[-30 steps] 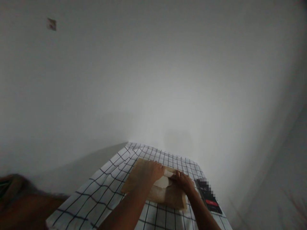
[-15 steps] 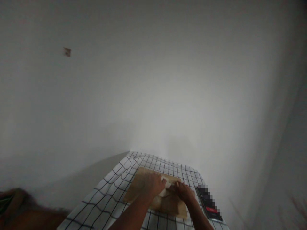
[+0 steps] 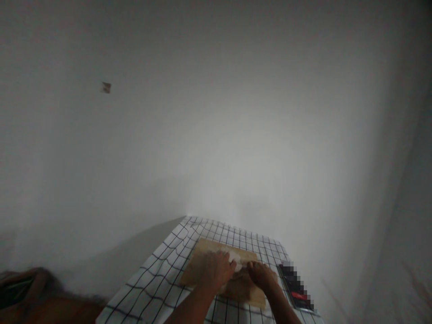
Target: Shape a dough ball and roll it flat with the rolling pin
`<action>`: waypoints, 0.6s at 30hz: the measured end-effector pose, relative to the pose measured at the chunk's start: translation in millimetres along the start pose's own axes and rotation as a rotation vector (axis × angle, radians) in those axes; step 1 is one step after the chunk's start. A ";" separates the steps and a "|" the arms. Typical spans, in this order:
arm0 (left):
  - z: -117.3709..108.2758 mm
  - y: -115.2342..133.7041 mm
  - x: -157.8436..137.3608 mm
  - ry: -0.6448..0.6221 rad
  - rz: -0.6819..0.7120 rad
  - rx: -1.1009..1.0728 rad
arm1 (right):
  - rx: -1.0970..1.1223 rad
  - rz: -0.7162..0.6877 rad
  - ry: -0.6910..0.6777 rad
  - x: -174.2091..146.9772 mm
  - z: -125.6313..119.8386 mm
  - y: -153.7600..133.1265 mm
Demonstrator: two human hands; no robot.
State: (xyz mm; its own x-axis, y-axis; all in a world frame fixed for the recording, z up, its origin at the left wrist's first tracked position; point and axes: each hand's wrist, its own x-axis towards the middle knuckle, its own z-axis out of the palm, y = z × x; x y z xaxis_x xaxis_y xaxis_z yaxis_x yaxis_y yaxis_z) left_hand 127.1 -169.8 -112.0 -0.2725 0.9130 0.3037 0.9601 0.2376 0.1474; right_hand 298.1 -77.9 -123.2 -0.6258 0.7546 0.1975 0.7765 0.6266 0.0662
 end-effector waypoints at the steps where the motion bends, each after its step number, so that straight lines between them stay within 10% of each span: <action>1: 1.8 -0.7 -1.6 0.015 0.010 -0.008 | -0.029 0.000 -0.014 -0.7 1.8 -1.1; 18: 72.1 -14.4 26.8 0.602 0.191 0.113 | -0.058 0.156 0.160 2.9 30.6 -10.1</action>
State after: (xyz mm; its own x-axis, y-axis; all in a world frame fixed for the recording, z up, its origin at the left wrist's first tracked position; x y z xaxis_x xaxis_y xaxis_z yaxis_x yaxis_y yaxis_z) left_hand 110.5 -124.8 -173.8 -0.0513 0.6046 0.7949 0.9869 0.1525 -0.0523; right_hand 286.2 -76.1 -153.2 -0.4820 0.7977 0.3623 0.8685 0.4895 0.0777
